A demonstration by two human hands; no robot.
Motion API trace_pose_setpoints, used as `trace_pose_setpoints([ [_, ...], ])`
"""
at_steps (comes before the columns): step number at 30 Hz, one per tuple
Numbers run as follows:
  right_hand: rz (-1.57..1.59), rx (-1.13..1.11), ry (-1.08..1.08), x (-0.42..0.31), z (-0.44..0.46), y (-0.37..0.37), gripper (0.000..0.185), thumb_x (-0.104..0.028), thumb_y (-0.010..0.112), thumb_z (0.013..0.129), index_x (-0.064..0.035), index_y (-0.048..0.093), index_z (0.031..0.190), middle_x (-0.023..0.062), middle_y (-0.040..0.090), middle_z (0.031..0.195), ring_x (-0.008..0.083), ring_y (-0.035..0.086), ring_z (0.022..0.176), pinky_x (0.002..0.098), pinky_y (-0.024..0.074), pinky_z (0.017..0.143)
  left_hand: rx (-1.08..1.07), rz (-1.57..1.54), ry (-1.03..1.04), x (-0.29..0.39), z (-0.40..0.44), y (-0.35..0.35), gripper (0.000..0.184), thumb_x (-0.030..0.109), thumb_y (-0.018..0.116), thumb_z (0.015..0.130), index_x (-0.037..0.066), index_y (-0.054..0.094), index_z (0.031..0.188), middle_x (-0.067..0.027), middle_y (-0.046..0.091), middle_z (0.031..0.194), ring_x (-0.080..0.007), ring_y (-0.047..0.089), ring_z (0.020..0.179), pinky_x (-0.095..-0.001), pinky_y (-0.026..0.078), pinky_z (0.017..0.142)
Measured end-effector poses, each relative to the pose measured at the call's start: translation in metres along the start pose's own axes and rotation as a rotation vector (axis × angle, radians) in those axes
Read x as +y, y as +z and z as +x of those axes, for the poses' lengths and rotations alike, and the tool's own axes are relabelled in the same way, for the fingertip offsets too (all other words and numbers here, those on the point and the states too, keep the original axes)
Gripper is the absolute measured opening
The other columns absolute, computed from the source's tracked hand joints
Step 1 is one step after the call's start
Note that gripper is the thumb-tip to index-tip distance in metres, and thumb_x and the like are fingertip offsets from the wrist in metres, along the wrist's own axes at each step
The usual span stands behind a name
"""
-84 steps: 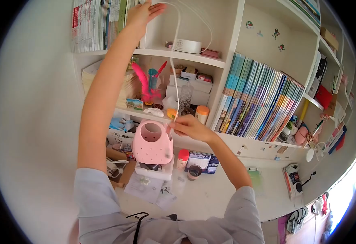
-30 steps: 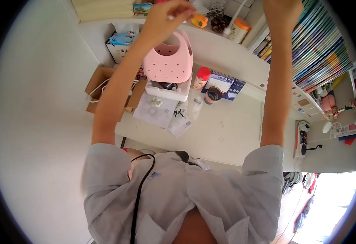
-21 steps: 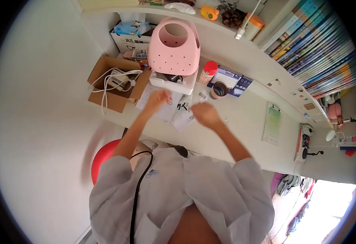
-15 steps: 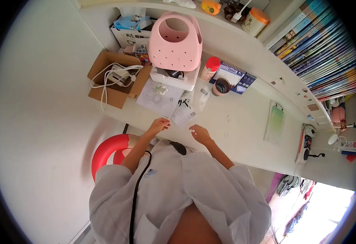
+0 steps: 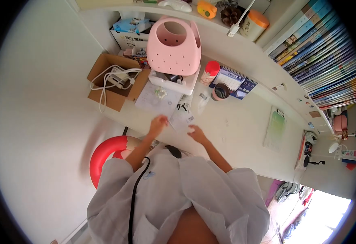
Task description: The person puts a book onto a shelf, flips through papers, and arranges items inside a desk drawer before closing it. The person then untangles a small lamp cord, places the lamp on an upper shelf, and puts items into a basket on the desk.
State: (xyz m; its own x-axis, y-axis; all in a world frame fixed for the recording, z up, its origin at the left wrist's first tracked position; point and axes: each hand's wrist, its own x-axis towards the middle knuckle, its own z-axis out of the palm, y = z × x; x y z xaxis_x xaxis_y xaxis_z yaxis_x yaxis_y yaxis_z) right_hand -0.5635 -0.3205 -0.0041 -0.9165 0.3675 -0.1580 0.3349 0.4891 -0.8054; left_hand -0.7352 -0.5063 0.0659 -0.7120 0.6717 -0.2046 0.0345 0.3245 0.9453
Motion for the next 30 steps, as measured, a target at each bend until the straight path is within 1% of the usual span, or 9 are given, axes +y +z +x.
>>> trace_pose_setpoints([
  [4,0.061,0.34,-0.071,-0.114,0.106,-0.09,0.064,-0.02,0.07,0.068,-0.0029,0.037,0.12,0.0169,0.043,0.115,0.0274,0.045,0.102,0.0372,0.0378,0.086,0.542,0.169,0.549,0.12,0.113,-0.068,0.042,0.007,0.059,0.075,0.001,0.041,0.112,-0.014,0.052,0.106,-0.0215,0.053,0.096,-0.0305,0.04,0.085],
  [5,-0.133,0.548,-0.259,-0.127,0.138,-0.109,0.067,-0.02,0.07,0.067,-0.0033,0.035,0.121,0.0178,0.042,0.114,0.0297,0.043,0.101,0.0391,0.0366,0.087,0.261,-0.306,0.496,0.155,0.131,-0.086,0.054,0.007,0.064,0.071,0.0,0.038,0.118,-0.0141,0.044,0.117,-0.0233,0.048,0.105,-0.0319,0.035,0.09],
  [8,-0.127,0.692,-0.365,-0.212,0.182,-0.171,0.071,-0.025,0.069,0.066,-0.0074,0.032,0.123,0.0243,0.03,0.124,0.0406,0.031,0.114,0.0441,0.0319,0.093,0.555,0.124,0.658,0.206,0.185,-0.115,0.06,0.009,0.065,0.071,0.002,0.034,0.122,-0.0123,0.044,0.117,-0.0239,0.047,0.104,-0.0323,0.035,0.09],
  [11,-0.128,0.553,-0.201,-0.227,0.228,-0.182,0.058,-0.023,0.069,0.068,-0.001,0.043,0.115,0.0213,0.044,0.114,0.0324,0.033,0.117,0.0397,0.0345,0.091,0.078,-0.162,0.385,0.222,0.211,-0.123,0.052,0.019,0.064,0.075,0.003,0.038,0.118,-0.0105,0.049,0.106,-0.0211,0.05,0.096,-0.0287,0.039,0.084],
  [14,0.23,0.312,-0.162,-0.198,0.237,-0.176,0.054,-0.027,0.067,0.069,-0.003,0.048,0.113,0.0248,0.033,0.128,0.0369,0.028,0.122,0.0397,0.0333,0.093,0.097,-0.124,0.464,0.201,0.215,-0.127,0.042,0.02,0.059,0.079,0.004,0.042,0.114,-0.0095,0.051,0.102,-0.0183,0.049,0.091,-0.0288,0.039,0.079],
  [20,0.372,0.491,-0.38,-0.235,0.134,-0.15,0.044,-0.011,0.065,0.07,0.0002,0.051,0.111,0.0212,0.029,0.133,0.0329,0.031,0.122,0.0353,0.0296,0.096,0.13,-0.158,0.493,0.203,0.099,-0.114,0.027,0.013,0.054,0.082,0.001,0.044,0.104,-0.0112,0.048,0.112,-0.0182,0.042,0.108,-0.03,0.033,0.089],
  [25,0.275,0.562,-0.354,-0.23,0.05,-0.14,0.014,-0.001,0.066,0.068,0.0011,0.056,0.077,0.022,0.026,0.134,0.0323,0.03,0.123,0.0351,0.031,0.095,0.066,-0.239,0.599,0.201,0.035,-0.09,0.02,0.004,0.053,0.078,0.002,0.045,0.096,-0.0166,0.043,0.121,-0.0286,0.027,0.123,-0.0349,0.016,0.102],
  [28,0.232,0.628,-0.237,-0.213,-0.009,-0.146,0.012,-0.001,0.066,0.068,0.0006,0.057,0.077,0.021,0.029,0.133,0.0307,0.035,0.121,0.0328,0.0344,0.092,0.061,-0.046,0.693,0.198,0.004,-0.047,0.018,0.004,0.054,0.077,0.001,0.046,0.093,-0.0165,0.046,0.117,-0.0294,0.032,0.121,-0.0373,0.016,0.102],
  [30,0.077,0.629,-0.166,-0.186,-0.053,-0.15,0.038,0.004,0.061,0.071,0.0019,0.053,0.109,0.0174,0.03,0.134,0.0255,0.036,0.12,0.033,0.0363,0.091,-0.021,-0.023,0.612,0.196,-0.013,-0.009,0.015,0.005,0.055,0.075,0.002,0.048,0.088,-0.0146,0.05,0.112,-0.0293,0.038,0.115,-0.0399,0.017,0.102],
])
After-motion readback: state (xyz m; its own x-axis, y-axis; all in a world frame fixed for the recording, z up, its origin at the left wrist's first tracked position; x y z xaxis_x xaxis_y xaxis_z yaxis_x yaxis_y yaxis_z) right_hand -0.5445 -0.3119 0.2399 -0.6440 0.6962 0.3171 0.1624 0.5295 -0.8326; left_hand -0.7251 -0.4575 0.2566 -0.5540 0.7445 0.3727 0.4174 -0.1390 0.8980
